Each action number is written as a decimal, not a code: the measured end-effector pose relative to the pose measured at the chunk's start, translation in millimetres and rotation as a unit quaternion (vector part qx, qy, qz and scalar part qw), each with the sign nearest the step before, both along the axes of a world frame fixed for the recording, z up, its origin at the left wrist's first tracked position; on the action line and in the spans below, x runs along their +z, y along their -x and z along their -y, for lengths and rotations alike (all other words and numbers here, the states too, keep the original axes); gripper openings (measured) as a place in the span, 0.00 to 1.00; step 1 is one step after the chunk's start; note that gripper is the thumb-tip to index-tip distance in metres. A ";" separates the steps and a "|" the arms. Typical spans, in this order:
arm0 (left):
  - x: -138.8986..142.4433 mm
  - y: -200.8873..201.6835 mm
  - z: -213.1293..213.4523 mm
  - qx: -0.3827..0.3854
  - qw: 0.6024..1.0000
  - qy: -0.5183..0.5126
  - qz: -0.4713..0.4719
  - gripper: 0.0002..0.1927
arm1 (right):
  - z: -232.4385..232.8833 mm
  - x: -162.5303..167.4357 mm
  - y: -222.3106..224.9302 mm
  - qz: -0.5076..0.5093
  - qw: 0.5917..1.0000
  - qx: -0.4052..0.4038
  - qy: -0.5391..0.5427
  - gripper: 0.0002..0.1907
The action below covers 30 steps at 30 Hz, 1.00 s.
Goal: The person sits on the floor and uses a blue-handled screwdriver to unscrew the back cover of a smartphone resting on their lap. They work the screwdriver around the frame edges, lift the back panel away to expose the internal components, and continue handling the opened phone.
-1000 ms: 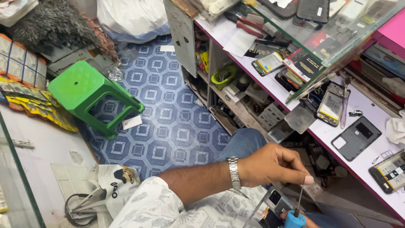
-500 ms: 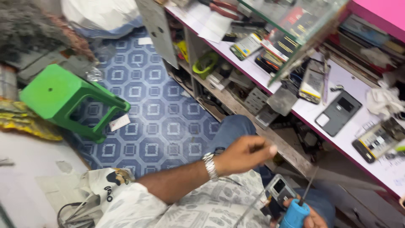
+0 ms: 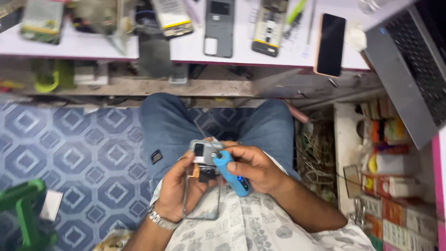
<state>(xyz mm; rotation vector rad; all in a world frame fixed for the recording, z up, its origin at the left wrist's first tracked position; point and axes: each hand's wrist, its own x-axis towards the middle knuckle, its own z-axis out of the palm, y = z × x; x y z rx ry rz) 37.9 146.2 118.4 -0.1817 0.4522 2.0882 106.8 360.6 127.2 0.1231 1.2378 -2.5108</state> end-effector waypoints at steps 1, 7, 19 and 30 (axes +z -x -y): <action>3.1 4.3 -3.7 0.004 1.000 -0.020 0.000 0.28 | -2.3 2.1 1.6 -0.015 1.000 -0.006 0.007 0.18; 3.0 29.4 -11.6 0.045 0.997 -0.014 0.054 0.30 | -30.9 4.3 7.3 -0.002 0.995 -0.100 -0.003 0.21; -25.9 48.0 31.8 0.078 0.991 -0.109 0.009 0.34 | -171.2 41.2 42.4 -0.001 0.828 -0.392 -0.401 0.21; -29.6 30.7 67.6 0.145 0.986 0.044 -0.063 0.38 | -237.3 89.0 144.8 -0.082 0.466 -0.273 -0.837 0.19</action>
